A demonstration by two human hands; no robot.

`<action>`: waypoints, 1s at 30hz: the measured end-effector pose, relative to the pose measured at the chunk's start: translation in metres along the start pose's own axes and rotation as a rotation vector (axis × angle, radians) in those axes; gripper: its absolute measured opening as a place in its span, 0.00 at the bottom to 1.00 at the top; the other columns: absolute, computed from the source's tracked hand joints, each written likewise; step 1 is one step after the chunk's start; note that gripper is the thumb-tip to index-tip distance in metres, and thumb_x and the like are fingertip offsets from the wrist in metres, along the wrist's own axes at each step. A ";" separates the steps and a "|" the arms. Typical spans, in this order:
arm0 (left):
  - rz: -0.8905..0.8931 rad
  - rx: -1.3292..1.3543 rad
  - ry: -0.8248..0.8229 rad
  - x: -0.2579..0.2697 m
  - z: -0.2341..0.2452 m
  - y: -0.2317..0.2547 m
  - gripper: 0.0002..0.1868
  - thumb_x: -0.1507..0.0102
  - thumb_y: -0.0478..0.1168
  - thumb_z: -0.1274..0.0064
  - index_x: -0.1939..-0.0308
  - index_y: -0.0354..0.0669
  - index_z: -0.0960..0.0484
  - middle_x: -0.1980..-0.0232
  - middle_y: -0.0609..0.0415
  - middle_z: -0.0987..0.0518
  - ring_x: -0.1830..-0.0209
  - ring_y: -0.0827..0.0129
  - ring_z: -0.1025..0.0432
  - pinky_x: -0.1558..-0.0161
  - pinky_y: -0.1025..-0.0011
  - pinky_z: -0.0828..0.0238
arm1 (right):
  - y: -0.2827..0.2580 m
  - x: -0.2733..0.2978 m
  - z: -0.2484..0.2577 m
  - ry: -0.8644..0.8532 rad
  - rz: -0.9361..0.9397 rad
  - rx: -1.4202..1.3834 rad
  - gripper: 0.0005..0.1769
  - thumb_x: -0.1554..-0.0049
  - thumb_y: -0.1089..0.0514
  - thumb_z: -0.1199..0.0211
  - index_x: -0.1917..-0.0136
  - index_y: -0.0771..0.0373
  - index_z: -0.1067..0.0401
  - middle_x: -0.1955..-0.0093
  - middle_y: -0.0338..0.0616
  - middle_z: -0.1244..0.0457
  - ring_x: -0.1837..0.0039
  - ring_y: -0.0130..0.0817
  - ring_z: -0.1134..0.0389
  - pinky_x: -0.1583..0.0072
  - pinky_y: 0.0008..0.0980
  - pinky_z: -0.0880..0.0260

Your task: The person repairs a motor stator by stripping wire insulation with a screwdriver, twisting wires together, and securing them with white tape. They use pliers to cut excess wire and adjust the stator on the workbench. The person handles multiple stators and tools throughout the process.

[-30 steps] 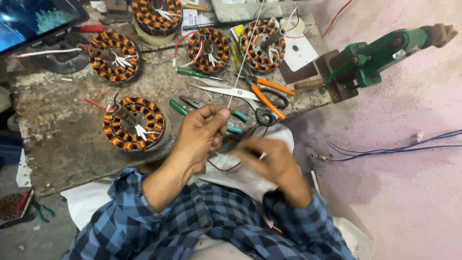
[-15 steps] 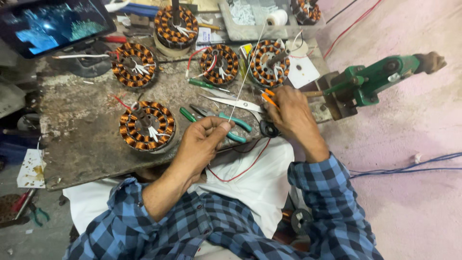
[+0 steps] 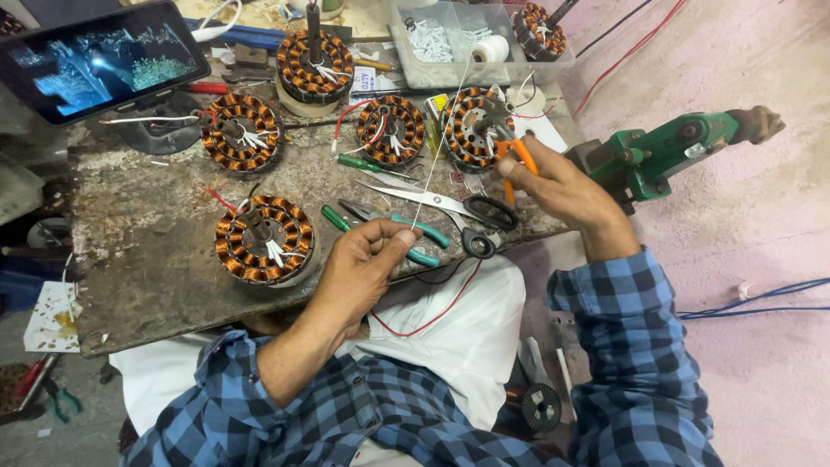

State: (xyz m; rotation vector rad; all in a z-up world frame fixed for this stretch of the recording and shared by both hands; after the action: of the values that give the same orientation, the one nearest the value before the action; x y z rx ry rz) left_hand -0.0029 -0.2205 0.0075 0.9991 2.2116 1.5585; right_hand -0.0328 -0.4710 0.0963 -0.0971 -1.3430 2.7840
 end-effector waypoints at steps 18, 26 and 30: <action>-0.029 0.015 -0.032 -0.001 -0.004 -0.001 0.10 0.31 0.39 0.47 0.53 0.35 0.16 0.75 0.66 0.27 0.78 0.85 0.42 0.76 0.82 0.49 | 0.011 -0.017 -0.019 -0.211 -0.339 0.429 0.30 0.51 0.34 0.30 0.54 0.64 0.23 0.64 0.47 0.29 0.60 0.37 0.27 0.56 0.39 0.28; -0.016 -0.020 -0.026 -0.001 -0.002 -0.002 0.10 0.31 0.40 0.47 0.53 0.37 0.16 0.74 0.66 0.25 0.77 0.85 0.40 0.73 0.82 0.45 | 0.010 -0.023 -0.020 -0.153 -0.402 0.426 0.28 0.52 0.37 0.28 0.54 0.64 0.23 0.67 0.46 0.29 0.63 0.33 0.27 0.59 0.37 0.29; -0.024 -0.005 -0.023 -0.001 -0.002 -0.002 0.10 0.31 0.40 0.47 0.53 0.36 0.16 0.73 0.65 0.24 0.76 0.85 0.40 0.73 0.82 0.45 | 0.009 -0.023 -0.019 -0.146 -0.338 0.445 0.29 0.52 0.36 0.27 0.56 0.65 0.23 0.66 0.47 0.30 0.62 0.35 0.28 0.58 0.38 0.30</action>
State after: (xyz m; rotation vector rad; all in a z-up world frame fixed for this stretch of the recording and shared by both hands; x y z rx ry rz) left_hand -0.0039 -0.2232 0.0059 0.9800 2.1952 1.5338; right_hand -0.0090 -0.4640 0.0783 0.3225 -0.6492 2.7485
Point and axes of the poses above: each hand's wrist, its own x-axis away from the middle knuckle, its own z-axis out of the back of the hand, y = z × x, the point moved 7 cm from there along -x, towards the middle knuckle
